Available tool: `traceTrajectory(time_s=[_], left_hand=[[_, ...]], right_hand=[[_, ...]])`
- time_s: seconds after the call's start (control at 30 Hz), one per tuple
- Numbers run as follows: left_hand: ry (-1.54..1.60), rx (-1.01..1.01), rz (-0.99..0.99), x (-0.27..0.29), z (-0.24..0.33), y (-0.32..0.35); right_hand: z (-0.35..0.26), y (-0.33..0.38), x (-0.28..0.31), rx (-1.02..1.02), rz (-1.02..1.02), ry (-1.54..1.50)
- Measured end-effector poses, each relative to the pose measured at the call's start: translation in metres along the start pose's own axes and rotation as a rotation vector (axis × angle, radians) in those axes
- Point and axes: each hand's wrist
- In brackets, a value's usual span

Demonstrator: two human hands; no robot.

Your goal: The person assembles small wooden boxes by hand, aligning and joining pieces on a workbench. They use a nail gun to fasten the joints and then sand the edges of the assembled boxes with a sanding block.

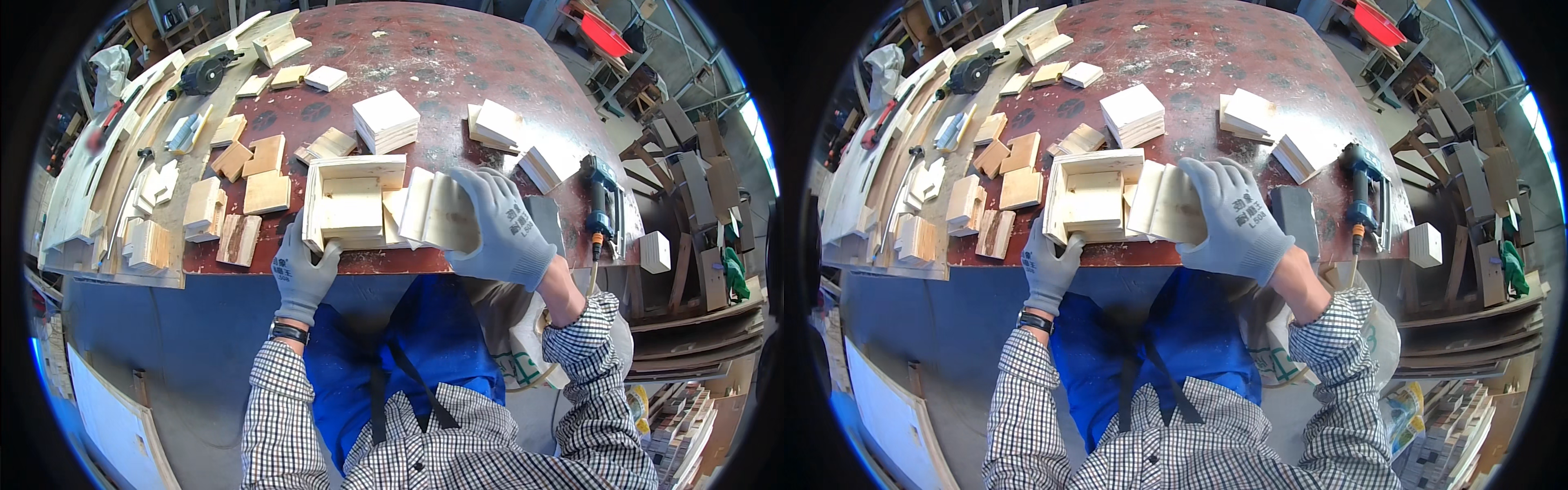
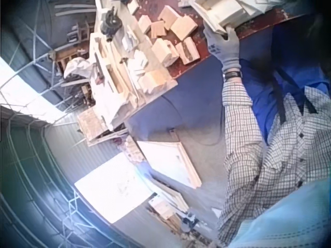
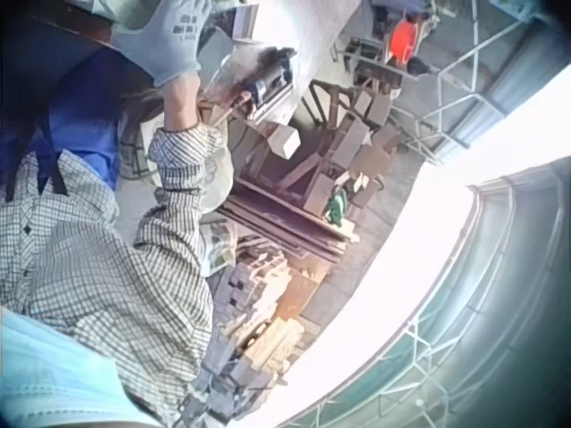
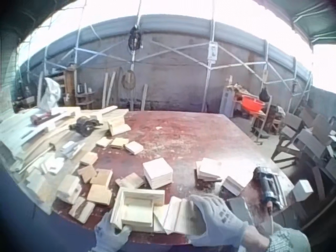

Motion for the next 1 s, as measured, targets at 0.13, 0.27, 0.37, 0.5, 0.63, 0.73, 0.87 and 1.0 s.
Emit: traceTrajectory(time_s=[0.13,0.27,0.37,0.5,0.63,0.73,0.87,1.0], left_hand=[[-0.002,0.014,0.013,0.001,-0.001,0.002],[-0.006,-0.018,0.02,-0.001,-0.005,0.0],[0.018,-0.045,0.012,-0.009,-0.006,-0.002],[0.021,-0.024,0.002,-0.007,-0.007,0.0],[0.011,-0.013,0.013,-0.003,-0.002,-0.001],[0.012,0.019,-0.016,-0.002,0.0,0.001],[-0.031,-0.037,-0.004,-0.005,-0.003,-0.002],[0.024,0.043,0.0,-0.003,-0.004,0.001]], right_hand=[[-0.03,-0.046,-0.016,0.067,-0.01,0.188],[-0.046,-0.087,-0.027,0.112,-0.082,0.211],[-0.04,-0.097,-0.046,0.189,0.034,0.254],[-0.042,-0.097,-0.059,0.239,0.081,0.281],[-0.048,-0.092,-0.059,0.189,0.063,0.287],[-0.048,-0.09,-0.074,0.178,0.112,0.304],[-0.054,-0.087,-0.091,0.108,0.186,0.31],[-0.074,-0.09,-0.098,0.009,0.184,0.268]])
Point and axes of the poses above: each hand's wrist, its own y-axis away from the middle knuckle, its own x-axis out of the back of the hand, z = x × y, and after that the axes turned 15 degrees about -z, right-handed
